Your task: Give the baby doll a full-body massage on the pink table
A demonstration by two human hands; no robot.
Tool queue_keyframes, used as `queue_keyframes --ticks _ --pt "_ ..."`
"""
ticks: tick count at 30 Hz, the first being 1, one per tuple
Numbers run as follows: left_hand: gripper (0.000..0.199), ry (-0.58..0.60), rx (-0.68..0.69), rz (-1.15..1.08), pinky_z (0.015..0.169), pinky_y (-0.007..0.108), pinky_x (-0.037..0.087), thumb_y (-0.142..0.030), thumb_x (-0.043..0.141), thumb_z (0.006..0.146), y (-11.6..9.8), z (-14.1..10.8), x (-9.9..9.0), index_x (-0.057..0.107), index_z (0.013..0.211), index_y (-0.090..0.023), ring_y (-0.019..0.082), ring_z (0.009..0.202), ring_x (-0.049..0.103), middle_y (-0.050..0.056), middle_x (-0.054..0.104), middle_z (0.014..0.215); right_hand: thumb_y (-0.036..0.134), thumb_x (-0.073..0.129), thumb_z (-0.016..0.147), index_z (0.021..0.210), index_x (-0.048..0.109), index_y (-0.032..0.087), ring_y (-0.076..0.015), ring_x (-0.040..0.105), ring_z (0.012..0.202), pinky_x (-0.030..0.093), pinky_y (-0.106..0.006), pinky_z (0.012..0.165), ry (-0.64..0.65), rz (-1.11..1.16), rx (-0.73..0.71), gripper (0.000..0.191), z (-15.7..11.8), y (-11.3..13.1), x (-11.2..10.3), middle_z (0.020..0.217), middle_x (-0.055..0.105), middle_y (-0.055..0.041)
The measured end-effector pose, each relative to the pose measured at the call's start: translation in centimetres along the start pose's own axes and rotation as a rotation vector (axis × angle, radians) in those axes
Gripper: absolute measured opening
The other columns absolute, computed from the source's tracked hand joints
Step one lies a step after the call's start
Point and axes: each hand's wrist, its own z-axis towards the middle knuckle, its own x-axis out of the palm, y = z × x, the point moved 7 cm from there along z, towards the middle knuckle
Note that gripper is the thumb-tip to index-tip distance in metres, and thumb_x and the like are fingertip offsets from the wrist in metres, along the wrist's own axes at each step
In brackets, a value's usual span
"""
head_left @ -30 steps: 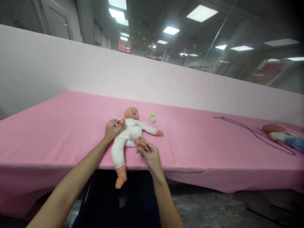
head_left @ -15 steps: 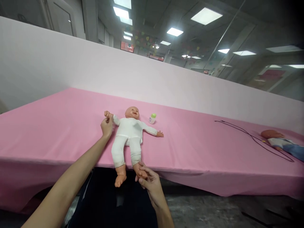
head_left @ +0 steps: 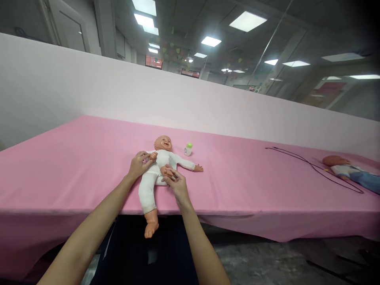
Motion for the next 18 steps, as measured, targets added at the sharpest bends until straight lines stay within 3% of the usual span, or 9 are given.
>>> queue_keyframes --ticks 2,4,6,8,12,15,18 --pt "0.028 -0.069 -0.100 -0.018 0.077 0.033 0.048 -0.045 0.062 0.095 0.6 0.0 -0.4 0.074 0.096 -0.020 0.022 0.085 0.062 0.007 0.069 0.091 0.033 0.096 0.065 0.103 0.081 0.024 -0.0306 0.063 0.129 0.058 -0.034 0.090 0.011 -0.009 0.009 0.041 -2.1 -0.4 -0.8 0.148 0.063 -0.0107" --pt "0.034 -0.176 -0.260 -0.031 0.077 0.034 0.049 -0.048 0.058 0.098 1.6 -0.2 -1.2 0.070 0.115 -0.020 0.023 0.087 0.065 0.007 0.072 0.100 0.035 0.095 0.069 0.106 0.081 0.025 -0.0320 0.060 0.134 0.056 -0.035 0.093 0.032 -0.028 0.021 0.040 -5.6 -0.6 -2.3 0.150 0.062 -0.0116" --pt "0.050 -0.278 -0.466 0.013 0.078 0.036 0.050 -0.049 0.056 0.099 2.9 -0.8 -2.3 0.055 0.140 -0.021 0.026 0.091 0.068 0.009 0.074 0.108 0.044 0.090 0.078 0.117 0.079 0.028 -0.0325 0.064 0.128 0.057 -0.034 0.081 0.079 0.031 0.062 0.044 -9.6 -1.3 -4.1 0.158 0.053 -0.0121" --pt "0.061 -0.327 -0.647 0.119 0.082 0.040 0.050 -0.048 0.056 0.099 4.2 -1.4 -3.3 0.044 0.151 -0.019 0.031 0.097 0.069 0.011 0.075 0.109 0.057 0.086 0.079 0.126 0.075 0.031 -0.0343 0.069 0.119 0.055 -0.034 0.071 0.185 0.147 0.150 0.055 -13.1 -2.8 -5.6 0.166 0.042 -0.0119" --pt "0.058 -0.365 -0.817 0.378 0.096 0.050 0.047 -0.048 0.061 0.095 5.9 -2.2 -5.4 0.051 0.141 -0.013 0.041 0.121 0.058 0.019 0.070 0.124 0.068 0.089 0.067 0.122 0.077 0.032 -0.0383 0.056 0.137 0.054 -0.043 0.092 0.325 0.292 0.277 0.067 -16.8 -6.2 -7.5 0.170 0.036 -0.0089" --pt "0.059 -0.321 -0.873 0.568 0.100 0.055 0.043 -0.054 0.062 0.092 6.9 -2.5 -5.9 0.059 0.129 -0.007 0.045 0.126 0.051 0.027 0.063 0.132 0.073 0.085 0.069 0.124 0.076 0.038 -0.0381 0.047 0.146 0.050 -0.052 0.104 0.363 0.410 0.298 0.066 -16.8 -7.8 -8.2 0.171 0.034 -0.0034" --pt "0.061 -0.286 -0.871 0.685 0.099 0.057 0.041 -0.058 0.059 0.092 7.5 -2.8 -5.9 0.064 0.119 -0.003 0.047 0.124 0.049 0.032 0.060 0.130 0.075 0.082 0.071 0.130 0.073 0.042 -0.0398 0.047 0.147 0.045 -0.061 0.110 0.470 0.429 0.316 0.068 -16.8 -7.8 -8.9 0.171 0.034 -0.0021"
